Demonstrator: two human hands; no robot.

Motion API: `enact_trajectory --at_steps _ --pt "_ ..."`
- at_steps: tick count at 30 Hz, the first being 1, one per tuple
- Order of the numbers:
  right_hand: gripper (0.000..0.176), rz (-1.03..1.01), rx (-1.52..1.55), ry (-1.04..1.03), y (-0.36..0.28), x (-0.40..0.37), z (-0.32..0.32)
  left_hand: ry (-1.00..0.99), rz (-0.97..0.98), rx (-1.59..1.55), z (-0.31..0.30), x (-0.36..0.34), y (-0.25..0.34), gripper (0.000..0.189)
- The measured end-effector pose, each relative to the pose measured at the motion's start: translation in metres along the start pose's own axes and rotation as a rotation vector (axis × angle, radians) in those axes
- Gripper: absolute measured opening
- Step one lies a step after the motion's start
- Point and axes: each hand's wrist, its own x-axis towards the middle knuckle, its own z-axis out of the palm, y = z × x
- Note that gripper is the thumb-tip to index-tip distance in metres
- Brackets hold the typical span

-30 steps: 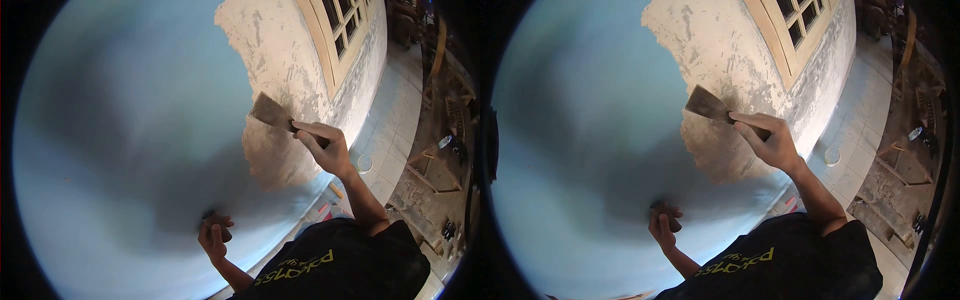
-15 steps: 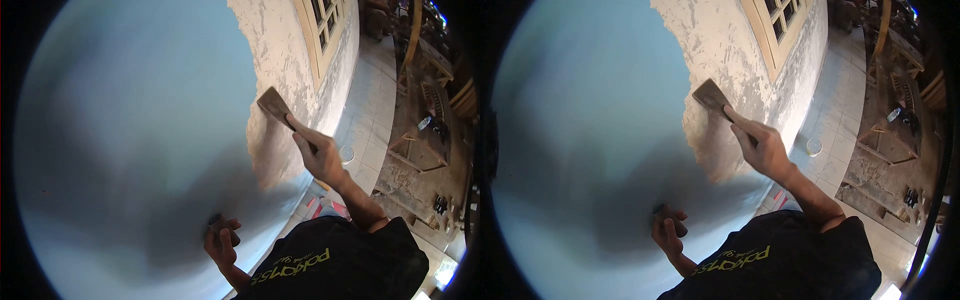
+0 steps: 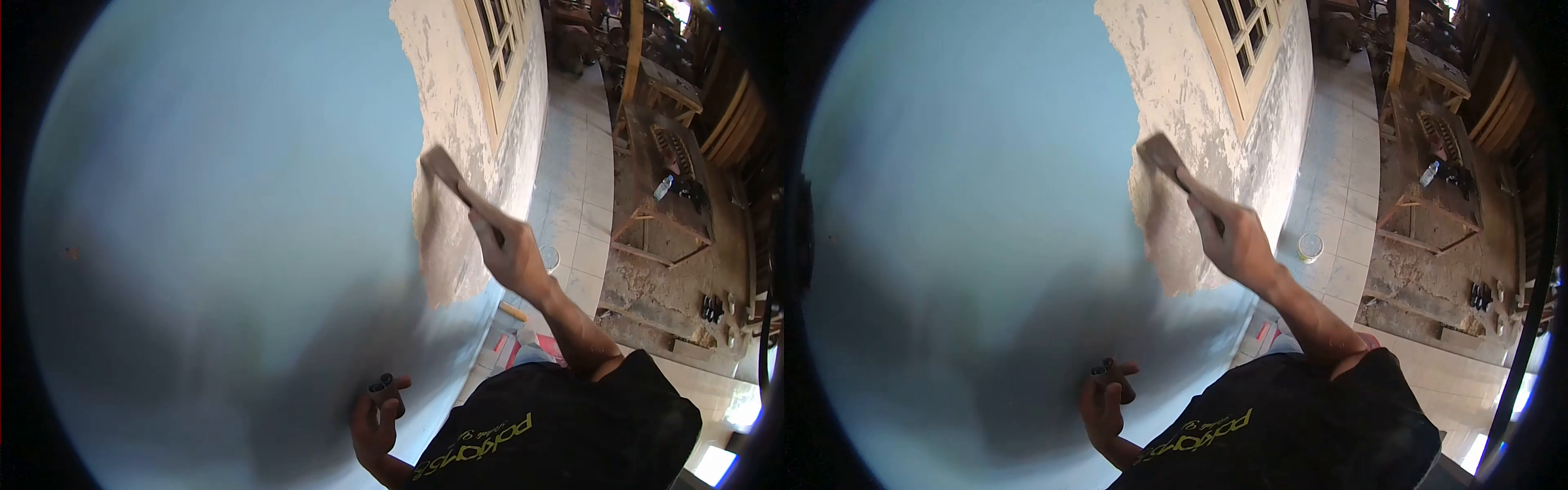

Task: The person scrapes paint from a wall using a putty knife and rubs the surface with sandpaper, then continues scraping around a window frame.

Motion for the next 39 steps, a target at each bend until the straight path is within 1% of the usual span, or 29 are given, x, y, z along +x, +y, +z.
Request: enact_trajectory --at_steps 1,2,4,5,6,7,10,11,13,14,16,19,21,23,26,29,30,31,33,34,35,37,38,39 --pt "0.039 0.082 -0.01 -0.015 -0.006 0.008 -0.002 -0.038 -0.092 0.009 -0.005 -0.005 0.001 0.031" --pt "0.04 0.161 -0.02 -0.03 -0.009 0.011 -0.002 -0.043 -0.094 0.007 -0.011 -0.009 -0.006 0.031" --pt "0.039 0.145 -0.018 -0.018 -0.009 0.0 0.003 -0.201 -0.122 0.045 -0.024 -0.01 -0.022 0.034" --pt "0.039 0.124 -0.015 -0.011 -0.007 -0.006 0.008 -0.206 -0.113 0.045 -0.023 -0.005 -0.016 0.034" --pt "0.039 -0.016 0.023 0.069 -0.002 -0.012 0.016 -0.238 -0.083 -0.022 -0.021 -0.002 -0.013 0.034" --pt "0.039 -0.022 0.021 0.078 -0.005 -0.008 0.016 -0.272 -0.055 -0.087 -0.02 0.0 -0.011 0.034" --pt "0.04 0.107 -0.075 0.033 -0.019 0.005 0.007 -0.322 -0.006 -0.042 -0.021 0.002 -0.008 0.036" --pt "0.04 0.106 -0.079 0.038 -0.022 0.004 0.005 -0.327 -0.002 -0.044 -0.021 0.004 -0.008 0.036" --pt "0.04 0.139 -0.064 -0.022 -0.028 -0.002 0.003 -0.363 0.047 -0.11 -0.023 0.004 -0.014 0.037" --pt "0.04 0.136 -0.066 -0.016 -0.024 -0.005 0.005 -0.367 0.052 -0.109 -0.024 0.003 -0.017 0.037" --pt "0.041 -0.015 -0.055 0.028 -0.016 -0.009 0.012 -0.381 0.067 -0.132 -0.024 0.003 -0.018 0.038" --pt "0.043 0.037 -0.079 0.019 -0.019 0.001 0.007 -0.371 0.043 -0.11 -0.024 0.001 -0.023 0.038" --pt "0.043 0.061 -0.089 0.023 -0.021 -0.006 0.008 -0.371 0.03 -0.135 -0.024 0.001 -0.025 0.037" --pt "0.044 0.139 -0.007 -0.057 -0.03 -0.012 0.006 -0.379 0.018 -0.155 -0.024 0.0 -0.025 0.037" --pt "0.043 0.065 -0.023 0.004 -0.022 0.001 0.007 -0.391 -0.013 -0.166 -0.027 -0.003 -0.033 0.037" --pt "0.043 0.105 -0.034 0.036 -0.03 0.018 0.005 -0.359 -0.019 -0.088 -0.027 -0.007 -0.029 0.037" --pt "0.043 0.06 -0.044 0.055 -0.025 0.012 0.007 -0.342 -0.079 -0.088 -0.028 -0.008 -0.027 0.037" --pt "0.043 0.055 -0.037 0.065 -0.02 0.002 0.01 -0.323 -0.137 -0.088 -0.028 -0.008 -0.026 0.037" --pt "0.043 -0.033 -0.019 0.039 -0.015 -0.01 0.012 -0.31 -0.083 -0.053 -0.024 -0.005 -0.022 0.038" --pt "0.043 -0.026 -0.028 0.022 -0.014 -0.008 0.01 -0.296 -0.049 -0.025 -0.023 -0.005 -0.021 0.044" --pt "0.043 -0.016 -0.025 0.021 -0.013 -0.005 0.007 -0.299 -0.058 -0.022 -0.023 -0.005 -0.021 0.044" --pt "0.043 0.06 -0.049 -0.01 -0.02 0.002 -0.002 -0.305 -0.022 0.037 -0.023 -0.002 -0.023 0.043" --pt "0.043 0.159 -0.072 -0.091 -0.03 0.002 -0.007 -0.308 -0.023 0.04 -0.024 -0.001 -0.025 0.043" --pt "0.043 0.164 -0.069 -0.092 -0.026 -0.004 -0.005 -0.339 -0.069 0.082 -0.026 -0.001 -0.024 0.036"
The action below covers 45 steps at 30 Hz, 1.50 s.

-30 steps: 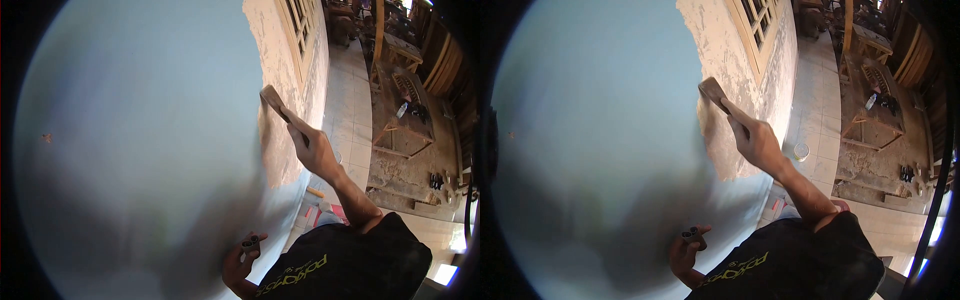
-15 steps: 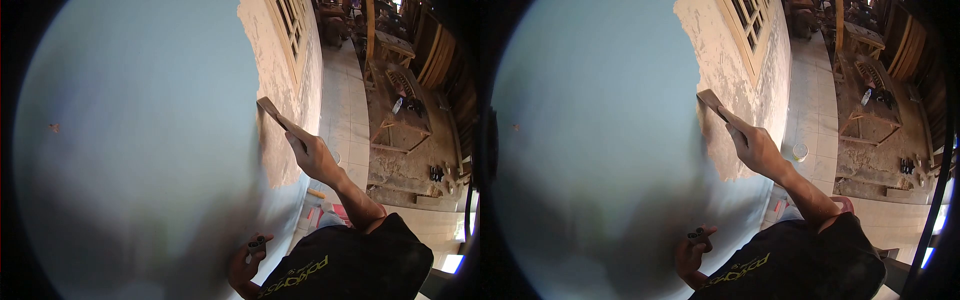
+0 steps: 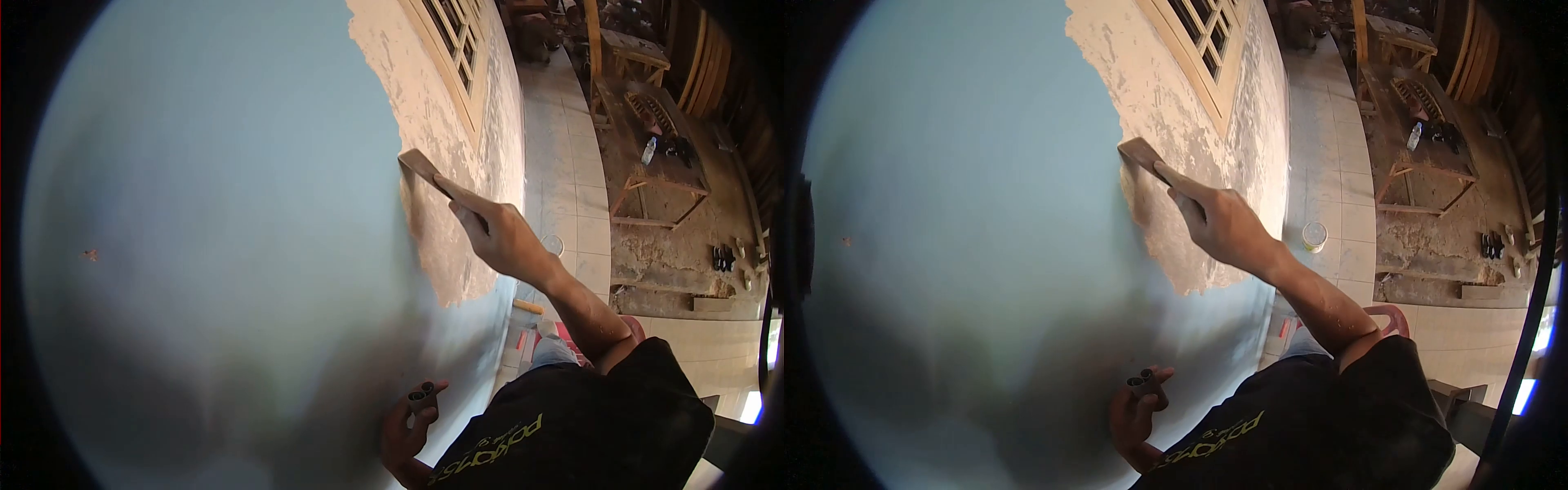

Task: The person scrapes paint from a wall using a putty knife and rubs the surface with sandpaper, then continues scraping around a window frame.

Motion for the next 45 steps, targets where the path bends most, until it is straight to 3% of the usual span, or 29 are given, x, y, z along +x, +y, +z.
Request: enact_trajectory --at_steps 2,4,6,7,12,13,14,16,18,21,22,24,26,29,31,35,42,45 --pt "0.043 -0.195 0.033 0.101 0.009 -0.004 0.011 -0.028 -0.042 0.046 -0.002 0.002 0.003 0.032" --pt "0.043 -0.183 0.01 0.088 0.004 -0.002 0.005 0.021 -0.065 -0.078 0.003 0.002 0.01 0.029" --pt "0.042 0.042 0.013 -0.079 -0.013 0.002 -0.01 0.016 -0.075 -0.051 0.005 0.008 0.022 0.03" --pt "0.042 0.047 0.012 -0.082 -0.011 0.002 -0.007 0.012 -0.086 -0.028 0.005 0.009 0.024 0.03" --pt "0.037 -0.185 0.134 0.128 0.015 -0.017 0.025 0.026 0.008 -0.019 0.004 0.001 0.014 0.031" --pt "0.035 -0.349 0.095 0.213 0.018 -0.011 0.03 0.036 0.027 -0.06 0.004 0.002 0.012 0.031" --pt "0.035 -0.348 0.098 0.207 0.018 -0.009 0.027 0.041 0.022 -0.062 0.002 0.002 0.009 0.031" --pt "0.036 -0.063 0.111 0.111 -0.002 0.002 0.011 0.047 0.034 0.008 0.003 -0.002 0.009 0.033" --pt "0.036 -0.13 0.106 0.164 0.001 0.009 0.016 0.062 0.061 0.002 0.006 -0.002 0.007 0.035" --pt "0.047 -0.021 0.078 0.048 0.0 -0.01 0.017 0.08 0.082 -0.07 0.005 -0.001 0.002 0.04" --pt "0.047 -0.026 0.08 0.046 0.008 -0.018 0.023 0.081 0.057 -0.153 0.006 0.0 0.003 0.039" --pt "0.048 -0.306 0.035 0.27 0.023 -0.026 0.036 0.084 0.096 -0.149 0.006 0.003 0.004 0.039" --pt "0.045 -0.208 -0.031 0.221 0.021 -0.029 0.022 0.083 0.121 -0.153 0.007 0.002 0.005 0.039" --pt "0.042 -0.297 -0.024 0.295 0.024 -0.027 0.025 0.006 0.196 -0.182 0.004 0.003 0.001 0.035" --pt "0.038 -0.321 -0.044 0.19 0.026 -0.036 0.031 -0.008 0.204 -0.205 0.003 0.005 0.001 0.036" --pt "0.035 -0.338 0.011 0.351 0.016 -0.018 0.039 0.001 0.185 -0.214 0.004 0.002 0.001 0.037" --pt "0.028 -0.431 -0.068 0.338 0.02 -0.022 0.033 -0.016 0.149 -0.201 0.002 0.006 0.005 0.04" --pt "0.027 -0.382 -0.009 0.358 0.011 -0.002 0.027 -0.046 0.13 -0.178 -0.001 0.002 -0.001 0.04"
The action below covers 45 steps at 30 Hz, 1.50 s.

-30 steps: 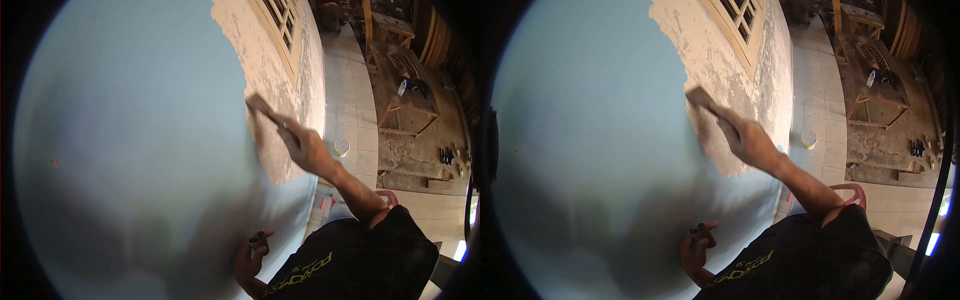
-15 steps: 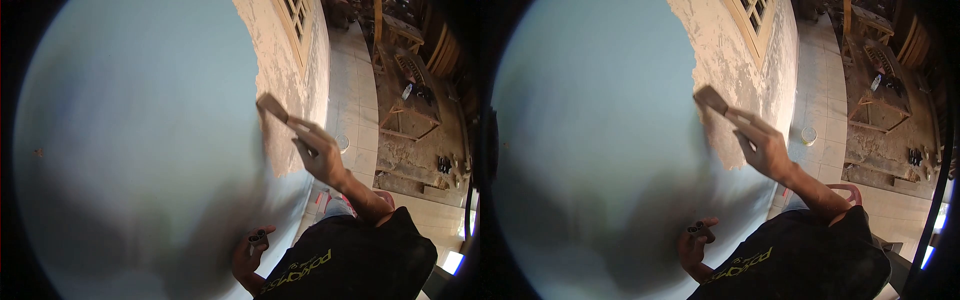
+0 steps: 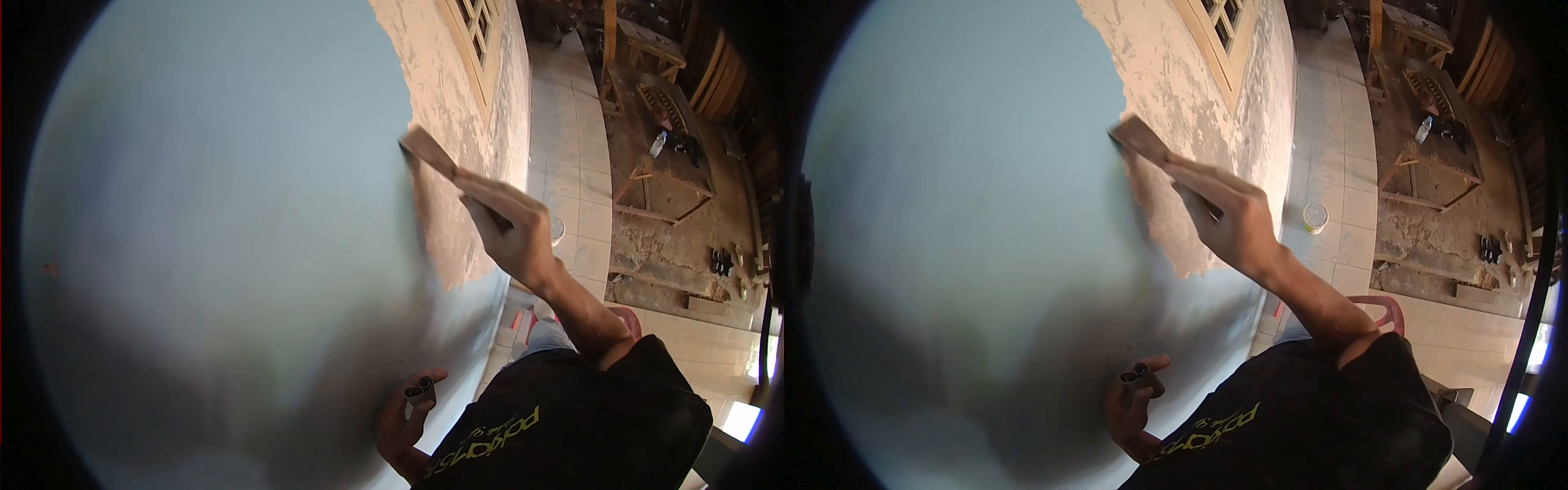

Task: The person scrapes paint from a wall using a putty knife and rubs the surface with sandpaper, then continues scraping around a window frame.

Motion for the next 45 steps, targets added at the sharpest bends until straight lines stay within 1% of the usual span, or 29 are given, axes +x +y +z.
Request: enact_trajectory --at_steps 1,2,3,5,6,7,9,10,11,13,14,17,18,19,21,23,25,26,27,29,30,32,36,37,39,41,43,45 --pt "0.027 0.022 0.065 0.029 -0.001 0.006 0.0 -0.024 0.008 0.043 0.0 0.001 0.001 0.04" --pt "0.028 0.099 0.029 -0.028 -0.007 0.002 -0.002 -0.027 0.008 0.047 0.0 -0.001 0.002 0.04" --pt "0.028 0.098 0.032 -0.019 -0.008 -0.005 -0.002 -0.017 -0.003 0.034 0.0 -0.001 0.003 0.039" --pt "0.027 0.092 0.157 -0.069 -0.001 -0.02 -0.008 -0.006 -0.007 0.024 0.0 0.004 0.007 0.038" --pt "0.026 0.231 0.245 -0.122 0.002 -0.025 -0.014 -0.004 0.029 0.03 0.002 0.007 0.009 0.037" --pt "0.027 0.425 0.343 -0.217 0.005 -0.026 -0.025 -0.001 0.058 0.034 0.003 0.006 0.01 0.036" --pt "0.032 0.647 0.949 -0.236 0.029 -0.022 -0.035 0.02 0.065 0.002 0.004 0.003 0.007 0.036" --pt "0.036 0.646 1.117 -0.241 0.034 -0.018 -0.032 0.039 0.085 -0.026 0.005 0.003 0.006 0.035" --pt "0.036 0.646 1.12 -0.246 0.033 -0.018 -0.028 0.044 0.085 -0.025 0.006 0.003 0.006 0.035" --pt "0.039 0.762 0.885 -0.268 0.027 -0.014 -0.02 0.052 0.084 -0.044 0.006 0.003 0.006 0.035" --pt "0.039 0.756 0.888 -0.267 0.028 -0.014 -0.019 0.051 0.089 -0.039 0.006 0.003 0.007 0.035" --pt "0.037 0.683 0.482 -0.294 0.036 -0.022 -0.016 0.054 0.072 0.003 0.006 0.004 0.007 0.034" --pt "0.036 0.599 0.482 -0.174 0.029 -0.022 -0.014 0.062 0.059 0.006 0.007 0.003 0.007 0.034" --pt "0.036 0.6 0.48 -0.171 0.028 -0.022 -0.013 0.07 0.046 0.008 0.007 0.002 0.007 0.034" --pt "0.044 0.133 0.154 -0.103 0.031 -0.024 -0.01 0.067 0.044 0.024 0.007 0.002 0.007 0.034" --pt "0.046 0.128 0.14 -0.087 0.028 -0.028 -0.011 0.067 0.045 0.041 0.007 0.003 0.007 0.034" --pt "0.038 0.169 0.076 -0.146 0.018 -0.035 -0.014 0.069 0.038 0.038 0.008 0.004 0.007 0.035" --pt "0.033 0.15 0.06 -0.127 0.016 -0.036 -0.011 0.068 0.041 0.038 0.006 0.001 0.002 0.035" --pt "0.033 0.15 0.06 -0.126 0.016 -0.033 -0.009 0.071 0.033 0.067 0.006 0.001 0.003 0.036" --pt "0.034 0.056 0.067 -0.046 0.019 -0.025 -0.004 0.074 0.021 0.096 0.008 0.001 0.006 0.036" --pt "0.034 0.057 0.067 -0.046 0.019 -0.026 -0.003 0.07 0.02 0.1 0.008 0.001 0.008 0.036" --pt "0.034 -0.018 0.036 0.003 0.021 -0.027 0.001 0.067 0.023 0.104 0.008 0.003 0.008 0.036" --pt "0.032 0.013 0.016 0.008 0.006 -0.035 -0.001 0.075 0.025 0.084 0.006 0.003 0.003 0.035" --pt "0.032 0.023 0.016 0.003 0.002 -0.029 -0.003 0.096 0.017 0.076 0.007 0.001 0.003 0.039" --pt "0.033 0.136 0.077 -0.032 0.0 -0.019 -0.005 0.092 0.012 0.082 0.007 0.001 0.004 0.038" --pt "0.034 0.132 0.089 -0.054 -0.001 -0.025 -0.003 0.086 0.017 0.088 0.008 0.003 0.006 0.037" --pt "0.035 0.044 0.102 0.027 -0.005 -0.035 0.004 0.043 -0.037 0.1 0.006 0.002 0.01 0.037" --pt "0.036 0.043 0.101 0.025 -0.004 -0.031 0.007 0.041 -0.018 0.094 0.004 0.004 0.006 0.038"
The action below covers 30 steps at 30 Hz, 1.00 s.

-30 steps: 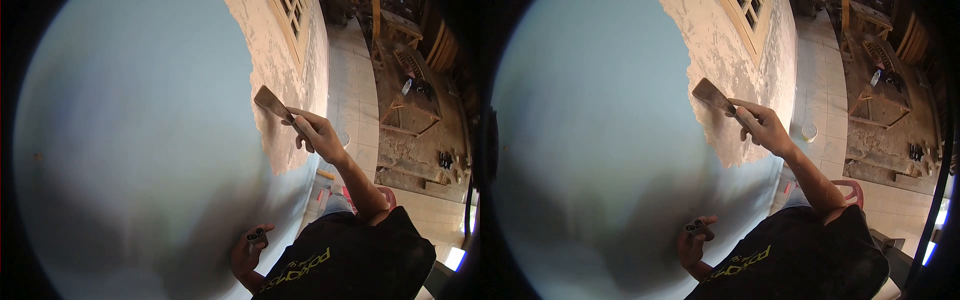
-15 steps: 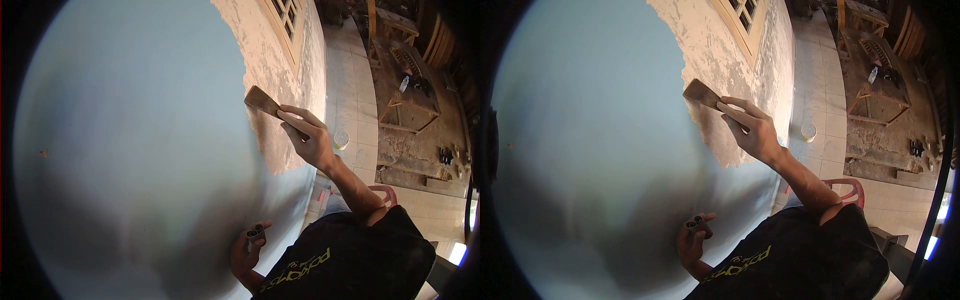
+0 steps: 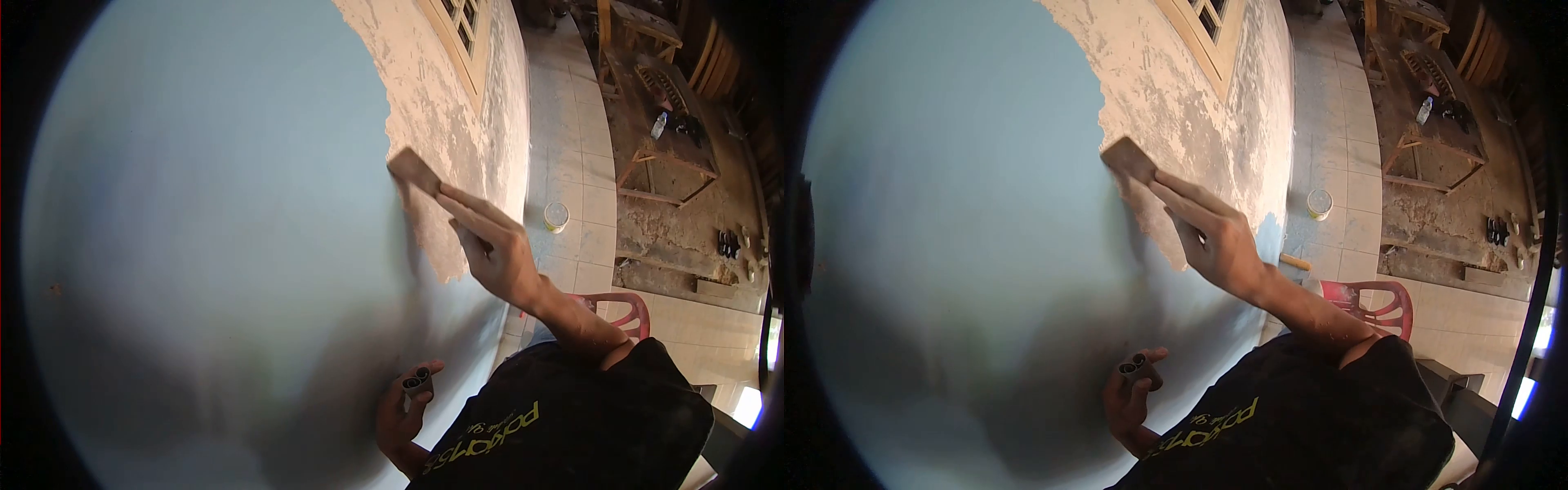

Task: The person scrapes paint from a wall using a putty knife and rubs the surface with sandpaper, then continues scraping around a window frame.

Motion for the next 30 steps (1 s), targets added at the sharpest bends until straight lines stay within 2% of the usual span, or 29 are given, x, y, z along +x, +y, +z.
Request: enact_trajectory --at_steps 5,6,8,10,12,17,19,26,28,30 --pt "0.038 0.155 0.02 -0.067 -0.011 0.029 -0.007 -0.008 -0.014 -0.004 0.001 -0.003 0.004 0.037" --pt "0.038 0.148 0.024 -0.064 -0.009 0.022 -0.006 0.004 -0.023 -0.017 0.001 -0.005 0.003 0.038" --pt "0.036 -0.026 -0.034 -0.036 -0.001 -0.002 -0.005 0.018 -0.019 -0.033 0.0 -0.002 0.002 0.039" --pt "0.033 -0.009 -0.024 -0.037 -0.005 0.005 -0.005 -0.004 -0.005 -0.042 0.0 -0.002 0.001 0.039" --pt "0.033 0.178 -0.005 -0.071 -0.01 0.016 -0.01 0.003 -0.002 -0.069 0.006 0.002 0.008 0.039" --pt "0.033 -0.01 -0.042 -0.034 -0.007 0.005 -0.011 0.01 -0.021 -0.007 0.001 0.001 0.003 0.038" --pt "0.033 0.051 -0.033 -0.041 -0.008 0.009 -0.011 0.024 0.002 0.007 0.003 0.0 0.002 0.037" --pt "0.032 0.009 -0.047 -0.011 -0.013 0.005 -0.009 0.041 0.013 0.106 0.002 0.001 -0.002 0.033" --pt "0.032 0.121 -0.073 -0.063 -0.012 0.017 -0.012 0.04 0.036 0.114 0.002 -0.002 -0.005 0.032" --pt "0.033 0.078 -0.078 -0.019 -0.007 0.017 -0.008 0.04 0.052 0.095 0.004 -0.001 -0.006 0.033"
